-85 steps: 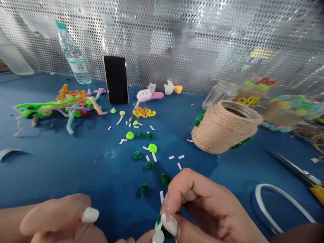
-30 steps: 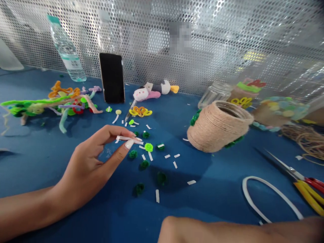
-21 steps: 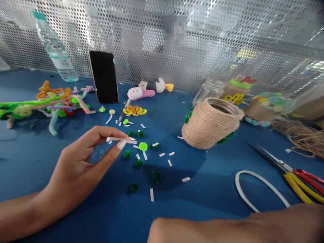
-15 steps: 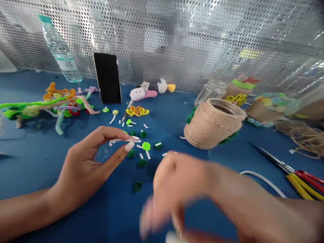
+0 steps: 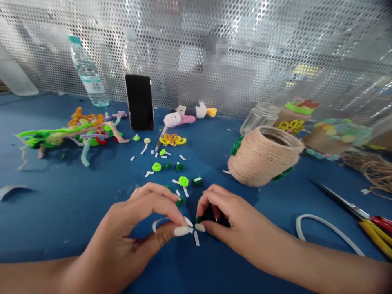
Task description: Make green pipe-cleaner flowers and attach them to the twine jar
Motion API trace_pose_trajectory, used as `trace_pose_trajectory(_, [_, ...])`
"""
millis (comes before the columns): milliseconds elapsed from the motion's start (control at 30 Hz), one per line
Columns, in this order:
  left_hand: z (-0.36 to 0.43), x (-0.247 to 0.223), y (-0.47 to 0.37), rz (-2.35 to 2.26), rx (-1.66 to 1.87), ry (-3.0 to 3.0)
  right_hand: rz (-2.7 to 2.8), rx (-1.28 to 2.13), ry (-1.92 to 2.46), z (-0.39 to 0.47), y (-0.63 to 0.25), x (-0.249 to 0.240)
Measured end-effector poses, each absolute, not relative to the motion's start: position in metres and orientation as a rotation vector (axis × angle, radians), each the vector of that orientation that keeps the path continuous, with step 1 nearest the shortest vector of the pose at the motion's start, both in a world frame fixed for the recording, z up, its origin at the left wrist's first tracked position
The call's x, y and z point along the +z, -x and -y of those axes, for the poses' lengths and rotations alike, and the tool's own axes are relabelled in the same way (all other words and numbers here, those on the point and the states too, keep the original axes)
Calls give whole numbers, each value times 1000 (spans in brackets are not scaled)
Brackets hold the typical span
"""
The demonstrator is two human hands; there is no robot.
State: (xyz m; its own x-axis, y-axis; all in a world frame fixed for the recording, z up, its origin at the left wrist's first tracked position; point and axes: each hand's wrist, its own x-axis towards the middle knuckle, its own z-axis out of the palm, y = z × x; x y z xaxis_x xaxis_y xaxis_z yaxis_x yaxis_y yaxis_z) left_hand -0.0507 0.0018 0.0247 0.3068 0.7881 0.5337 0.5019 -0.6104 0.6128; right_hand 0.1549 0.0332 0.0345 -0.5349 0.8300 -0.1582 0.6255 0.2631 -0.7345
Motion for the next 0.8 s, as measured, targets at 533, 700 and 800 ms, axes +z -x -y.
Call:
trace_pose_trajectory(533, [3,15,52,-1226,1041,-2350,1140,2097,1016,-28,-149,24])
trace_pose_trajectory(700, [1,15,50,-1245,1049,-2390,1181,2080,1036,-27,-149,24])
trace_pose_trajectory(800, [0,17,50,-1251,1022,-2407,1245,2058,1051,-28,-148,26])
